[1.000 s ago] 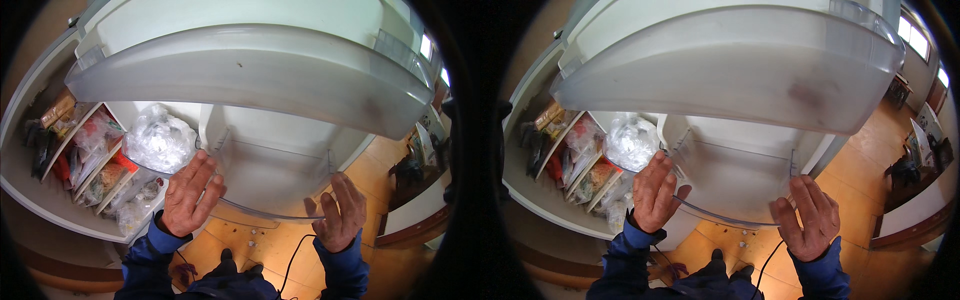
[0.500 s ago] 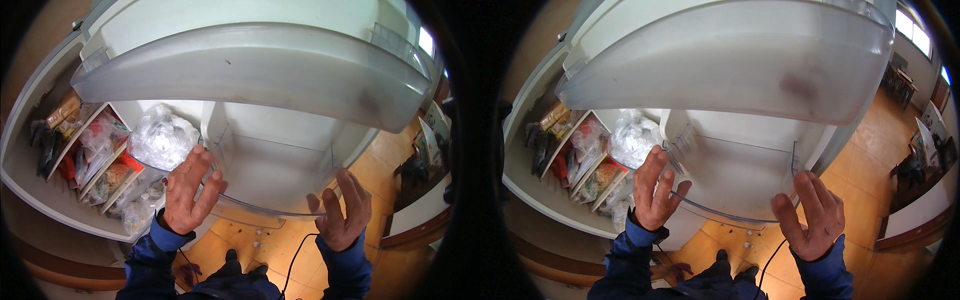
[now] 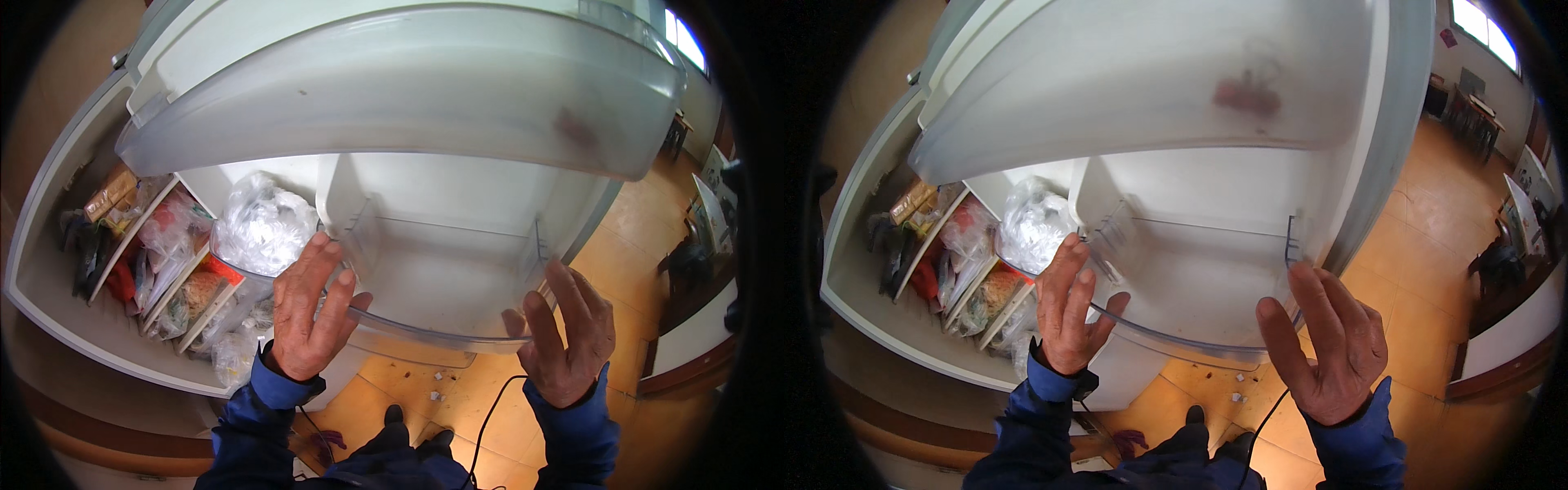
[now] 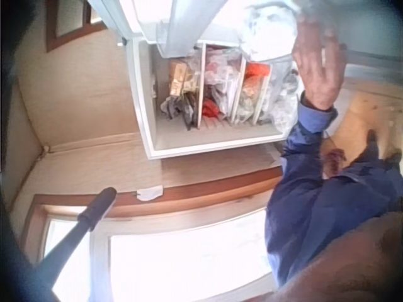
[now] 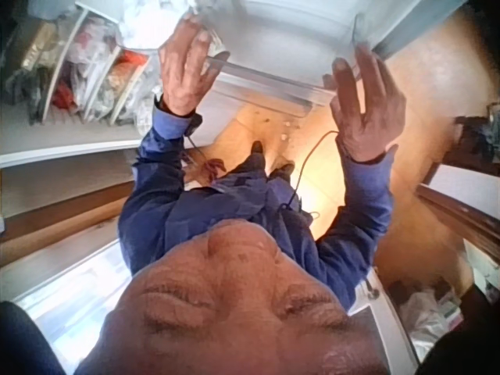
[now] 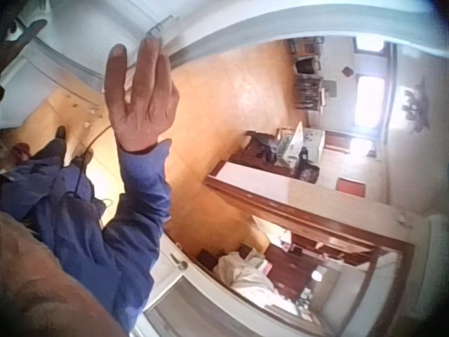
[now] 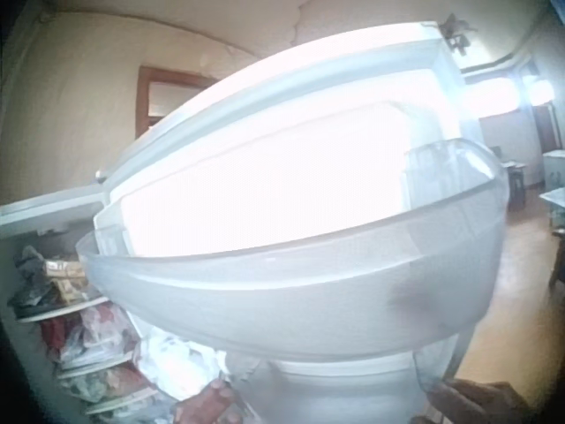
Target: The person opens a top-mount refrigerator and repeatedly attempts to install a clear plastic shelf into the door compartment. They align the shelf with the mounting brackets, press it into place, and test its fit multiple times. The person also briefly handles a plastic bag of ice inside the door bin.
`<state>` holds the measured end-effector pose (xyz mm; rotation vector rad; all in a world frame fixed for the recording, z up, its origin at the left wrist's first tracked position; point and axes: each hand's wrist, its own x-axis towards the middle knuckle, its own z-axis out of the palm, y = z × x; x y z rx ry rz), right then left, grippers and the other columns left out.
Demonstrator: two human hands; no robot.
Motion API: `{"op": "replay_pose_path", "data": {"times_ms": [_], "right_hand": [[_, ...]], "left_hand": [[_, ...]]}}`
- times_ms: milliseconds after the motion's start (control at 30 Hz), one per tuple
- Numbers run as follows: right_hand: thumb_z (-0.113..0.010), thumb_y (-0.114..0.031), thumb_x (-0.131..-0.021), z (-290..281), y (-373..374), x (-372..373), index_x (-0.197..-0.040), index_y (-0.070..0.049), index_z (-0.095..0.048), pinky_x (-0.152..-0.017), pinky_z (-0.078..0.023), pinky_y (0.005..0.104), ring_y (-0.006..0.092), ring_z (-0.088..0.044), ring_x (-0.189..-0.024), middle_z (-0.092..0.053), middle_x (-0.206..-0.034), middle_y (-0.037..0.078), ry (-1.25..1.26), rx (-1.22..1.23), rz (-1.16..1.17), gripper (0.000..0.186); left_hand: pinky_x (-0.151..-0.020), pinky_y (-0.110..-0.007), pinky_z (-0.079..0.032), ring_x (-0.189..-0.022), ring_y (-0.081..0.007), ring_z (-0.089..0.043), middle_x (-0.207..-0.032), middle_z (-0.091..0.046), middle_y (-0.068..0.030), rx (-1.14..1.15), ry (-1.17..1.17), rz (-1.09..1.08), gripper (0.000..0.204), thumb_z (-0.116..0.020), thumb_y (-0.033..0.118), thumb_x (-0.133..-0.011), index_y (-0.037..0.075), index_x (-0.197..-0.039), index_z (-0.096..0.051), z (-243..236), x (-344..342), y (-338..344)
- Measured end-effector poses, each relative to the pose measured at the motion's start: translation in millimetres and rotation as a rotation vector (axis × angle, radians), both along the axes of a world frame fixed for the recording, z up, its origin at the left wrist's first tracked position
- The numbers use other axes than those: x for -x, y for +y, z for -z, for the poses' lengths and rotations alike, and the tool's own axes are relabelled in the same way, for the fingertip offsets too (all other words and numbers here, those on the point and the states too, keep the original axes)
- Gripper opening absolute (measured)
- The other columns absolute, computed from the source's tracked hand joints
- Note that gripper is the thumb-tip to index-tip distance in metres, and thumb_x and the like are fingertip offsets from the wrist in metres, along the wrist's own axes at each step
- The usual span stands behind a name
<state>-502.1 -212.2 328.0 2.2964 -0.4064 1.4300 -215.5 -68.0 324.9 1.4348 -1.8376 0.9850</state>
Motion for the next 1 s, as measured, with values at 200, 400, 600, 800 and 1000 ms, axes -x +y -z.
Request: {"op": "replay_pose_path", "data": {"times_ms": [200,400,600,800,1000], "right_hand": [[-0.075,-0.011,-0.091,2.8,-1.5,1.5,-0.13,-0.022,-0.067,-0.078,-0.053,0.0299,0.0247,-0.067,-0.114,-0.064,-0.138,0.012,0.005,0.005,0.005,0.042],[-0.073,-0.012,-0.093,1.6,-3.9,1.7,-0.134,-0.021,-0.065,-0.079,-0.052,0.0291,0.0249,-0.068,-0.111,-0.064,-0.138,0.014,0.013,0.01,0.008,0.043],[-0.072,-0.009,-0.094,5.8,-6.9,-4.5,-0.136,-0.019,-0.065,-0.08,-0.053,0.0293,0.026,-0.069,-0.11,-0.065,-0.136,0.017,-0.043,-0.018,-0.035,0.043],[-0.076,-0.011,-0.092,4.4,-7.2,-7.3,-0.137,-0.018,-0.065,-0.08,-0.053,0.0308,0.0277,-0.07,-0.109,-0.065,-0.135,0.018,-0.06,-0.024,-0.063,0.046],[-0.073,-0.013,-0.095,-7.3,-10.7,-5.4,-0.138,-0.02,-0.064,-0.074,-0.053,0.0289,0.0268,-0.07,-0.108,-0.066,-0.134,0.018,-0.017,0.029,-0.038,0.044]], "left_hand": [[-0.101,-0.05,-0.049,-0.131,-0.0471,-0.058,-0.142,-0.055,-0.0247,0.013,-0.018,-0.009,0.089,-0.09,-0.003,-0.07,0.007,-0.148,-0.048,-1.7,0.8,-0.6],[-0.1,-0.05,-0.05,-0.132,-0.0487,-0.057,-0.144,-0.054,-0.0248,0.006,-0.011,-0.004,0.094,-0.09,-0.005,-0.069,0.009,-0.151,-0.045,-5.7,0.3,-1.4],[-0.098,-0.049,-0.051,-0.133,-0.049,-0.056,-0.145,-0.053,-0.026,0.005,-0.037,0.0,0.094,-0.089,-0.006,-0.071,0.009,-0.152,-0.044,-13.8,-1.5,-2.6],[-0.101,-0.049,-0.049,-0.134,-0.0483,-0.055,-0.146,-0.053,-0.0255,0.013,-0.046,-0.02,0.094,-0.089,-0.007,-0.07,0.008,-0.152,-0.044,-17.9,-4.4,-7.3],[-0.102,-0.05,-0.048,-0.134,-0.0471,-0.056,-0.146,-0.053,-0.0249,0.042,-0.039,-0.025,0.095,-0.089,-0.004,-0.07,0.007,-0.152,-0.043,-16.6,-6.4,-15.1]]}}
